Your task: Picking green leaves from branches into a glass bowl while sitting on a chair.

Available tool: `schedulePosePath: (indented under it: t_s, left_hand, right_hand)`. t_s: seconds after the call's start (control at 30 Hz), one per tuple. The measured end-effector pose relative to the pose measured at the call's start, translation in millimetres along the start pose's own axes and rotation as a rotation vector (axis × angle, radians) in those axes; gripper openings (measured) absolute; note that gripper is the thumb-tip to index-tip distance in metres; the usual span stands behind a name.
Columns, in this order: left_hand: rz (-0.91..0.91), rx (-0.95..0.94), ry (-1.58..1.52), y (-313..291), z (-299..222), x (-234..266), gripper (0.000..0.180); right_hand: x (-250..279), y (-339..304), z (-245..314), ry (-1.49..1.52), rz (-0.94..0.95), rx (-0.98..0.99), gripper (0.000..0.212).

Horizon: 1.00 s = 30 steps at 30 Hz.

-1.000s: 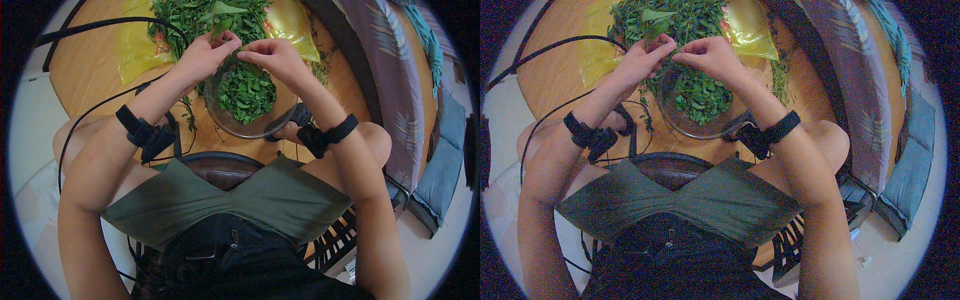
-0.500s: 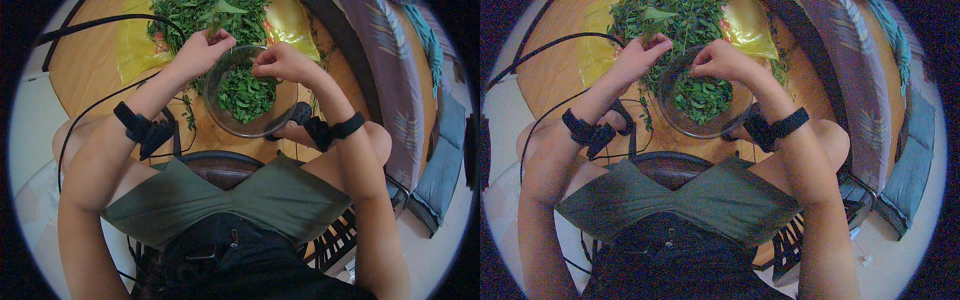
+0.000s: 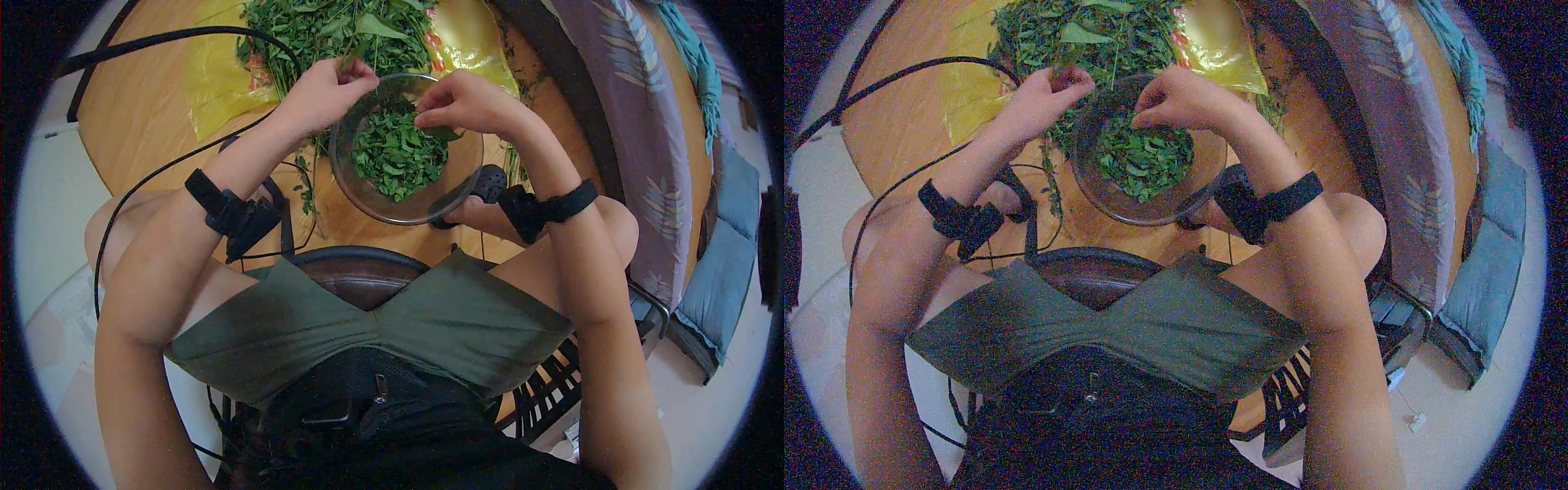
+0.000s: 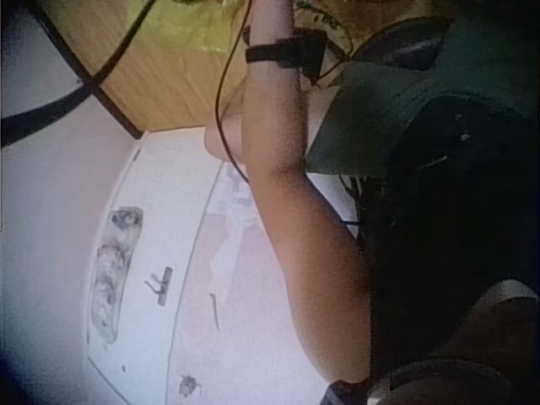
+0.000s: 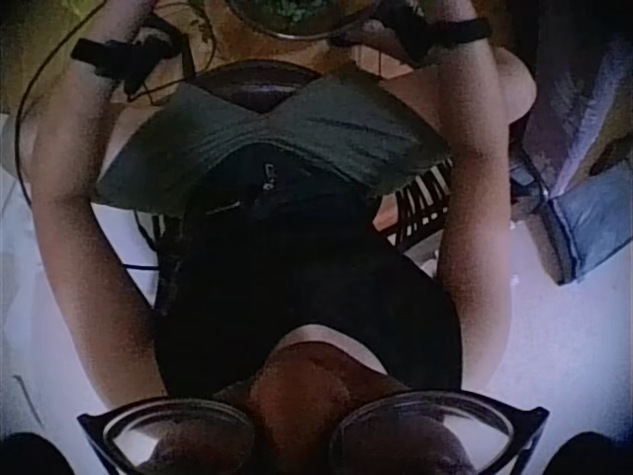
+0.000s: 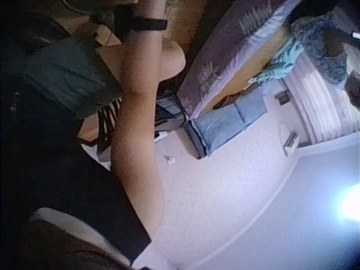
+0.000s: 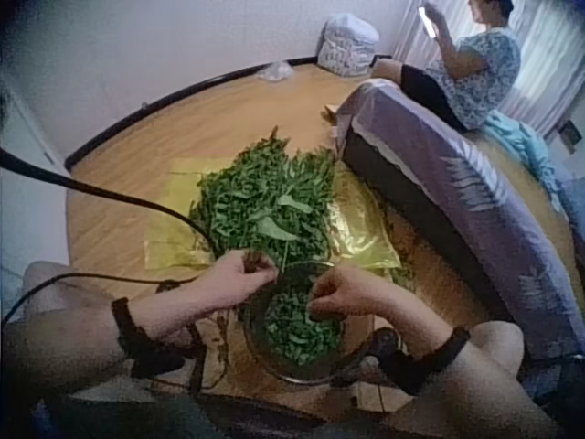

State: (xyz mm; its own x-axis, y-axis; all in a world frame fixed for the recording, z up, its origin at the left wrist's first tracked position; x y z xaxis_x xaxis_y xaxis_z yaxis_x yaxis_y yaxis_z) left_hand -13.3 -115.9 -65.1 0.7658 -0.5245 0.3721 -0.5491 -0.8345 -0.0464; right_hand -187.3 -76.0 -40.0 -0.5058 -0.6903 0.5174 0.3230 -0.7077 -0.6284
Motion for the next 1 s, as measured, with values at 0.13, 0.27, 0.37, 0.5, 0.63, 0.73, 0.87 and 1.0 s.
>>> schedulePosePath:
  t_s: [0.13, 0.27, 0.37, 0.5, 0.63, 0.73, 0.87, 1.0]
  left_hand:
    - [0.002, -0.019, -0.030, 0, 0, -2, 0.029]
    - [0.042, 0.000, -0.071, -5, -15, -7, 0.029]
    - [0.056, -0.001, -0.176, -7, -22, -11, 0.027]
    - [0.043, 0.102, -0.219, -10, -43, -9, 0.023]
    - [0.024, 0.012, -0.117, -11, -32, -9, 0.023]
    - [0.096, 0.162, -0.202, -16, -21, -14, 0.023]
    - [0.206, 0.195, -0.265, -15, -28, -26, 0.023]
    - [0.188, 0.218, -0.234, -26, -28, -25, 0.020]
  right_hand:
    - [2, 0, 7, 0.014, -0.153, 0.115, 0.033]
    - [-1, 4, 11, 0.137, -0.227, -0.008, 0.033]
    - [-9, 8, 16, 0.231, -0.220, 0.002, 0.033]
    - [-4, 6, 11, 0.271, -0.297, 0.056, 0.027]
    - [14, -3, -11, -0.303, -0.220, -0.110, 0.025]
    - [38, -16, -100, -0.436, -0.218, -0.479, 0.028]
    - [65, -61, -190, -0.471, -0.306, -0.787, 0.030]
    - [55, -61, -177, -0.292, -0.350, -0.823, 0.034]
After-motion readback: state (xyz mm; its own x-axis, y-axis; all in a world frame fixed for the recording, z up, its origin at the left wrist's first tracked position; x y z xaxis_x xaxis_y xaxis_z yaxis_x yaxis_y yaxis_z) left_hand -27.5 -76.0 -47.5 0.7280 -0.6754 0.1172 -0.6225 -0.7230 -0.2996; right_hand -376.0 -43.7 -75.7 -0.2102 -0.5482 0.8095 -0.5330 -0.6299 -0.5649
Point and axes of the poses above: each hand's wrist, its own y-axis towards the middle knuckle, its own x-axis out of the back of the hand, z = x × y, the point moved 7 cm from there along y, towards the middle knuckle, and after that the axes turned 12 degrees about -x, right-handed, at the moved point
